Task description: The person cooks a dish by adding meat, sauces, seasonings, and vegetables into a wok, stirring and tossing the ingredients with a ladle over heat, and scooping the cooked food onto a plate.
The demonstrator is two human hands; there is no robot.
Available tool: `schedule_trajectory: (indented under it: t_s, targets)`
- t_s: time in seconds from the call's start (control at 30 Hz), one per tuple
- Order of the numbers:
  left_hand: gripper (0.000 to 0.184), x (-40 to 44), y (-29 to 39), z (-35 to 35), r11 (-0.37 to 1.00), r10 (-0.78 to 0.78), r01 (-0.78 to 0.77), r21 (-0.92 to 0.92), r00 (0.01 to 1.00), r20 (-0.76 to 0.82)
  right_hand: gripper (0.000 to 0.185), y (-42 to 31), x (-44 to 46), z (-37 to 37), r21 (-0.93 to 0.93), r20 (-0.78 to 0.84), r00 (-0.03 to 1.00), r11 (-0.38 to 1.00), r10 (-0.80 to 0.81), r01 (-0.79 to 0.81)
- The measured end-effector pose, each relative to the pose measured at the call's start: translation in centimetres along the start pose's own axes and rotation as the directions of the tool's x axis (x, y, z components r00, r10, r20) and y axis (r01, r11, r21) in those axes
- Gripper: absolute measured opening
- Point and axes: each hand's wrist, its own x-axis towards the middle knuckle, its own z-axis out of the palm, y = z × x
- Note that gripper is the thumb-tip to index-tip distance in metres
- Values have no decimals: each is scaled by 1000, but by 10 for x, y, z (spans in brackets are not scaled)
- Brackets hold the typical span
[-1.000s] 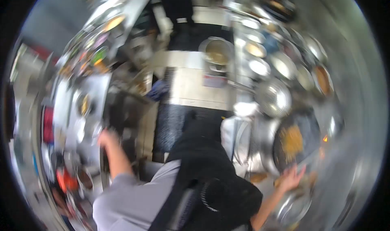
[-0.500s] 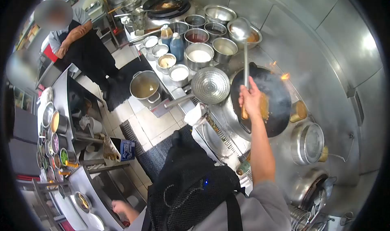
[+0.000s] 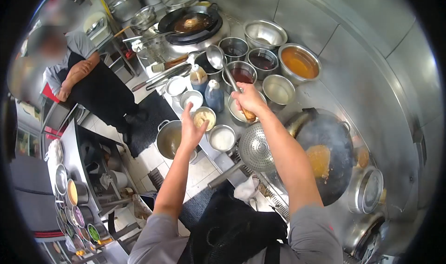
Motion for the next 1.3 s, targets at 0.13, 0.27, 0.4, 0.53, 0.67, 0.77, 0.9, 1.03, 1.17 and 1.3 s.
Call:
schedule_trajectory:
  t_s: [0.13, 0.27, 0.4, 0.53, 0.67, 0.77, 0.9, 1.03, 1.17, 1.3]
  targets:
    - [118, 73, -29, 63, 992, 0, -16, 125, 992, 128, 72, -9, 34, 10, -92, 19, 998, 994, 53, -51]
    - [136, 92, -51, 96, 977, -117, 83, 195, 978, 173, 72, -2, 17, 6, 12, -9, 1000, 1000, 22, -22]
    - [121, 102, -52, 105, 976, -139, 118, 183, 984, 111, 71, -27, -11, 1, 56, -32, 993, 992, 112, -110]
    - [106, 108, -54, 110, 979, -138, 127, 162, 988, 63, 69, -25, -17, -5, 40, -38, 995, 995, 96, -95]
    - [104, 106, -43, 103, 985, -153, 147, 90, 986, 65, 66, -26, -22, -4, 34, -50, 995, 996, 89, -87]
    - [103, 105, -23, 88, 962, -233, 226, -150, 972, -25, 65, -24, -23, -4, 67, -55, 995, 994, 87, -83]
    - [105, 107, 16, 54, 955, -190, 153, -255, 974, -125, 68, -15, -27, -3, 150, -54, 993, 984, 105, -96]
    - [104, 96, 32, 17, 879, -173, 152, -452, 985, -4, 68, 8, -79, -26, 477, -32, 998, 878, 58, -35]
    - [98, 86, 82, -12, 609, -25, 142, -780, 987, 161, 72, 38, -234, -60, 681, -111, 990, 732, 84, 14]
    - [106, 86, 109, -4, 580, 137, 349, -736, 849, 510, 75, 61, -428, -75, 675, -321, 895, 738, 309, -13]
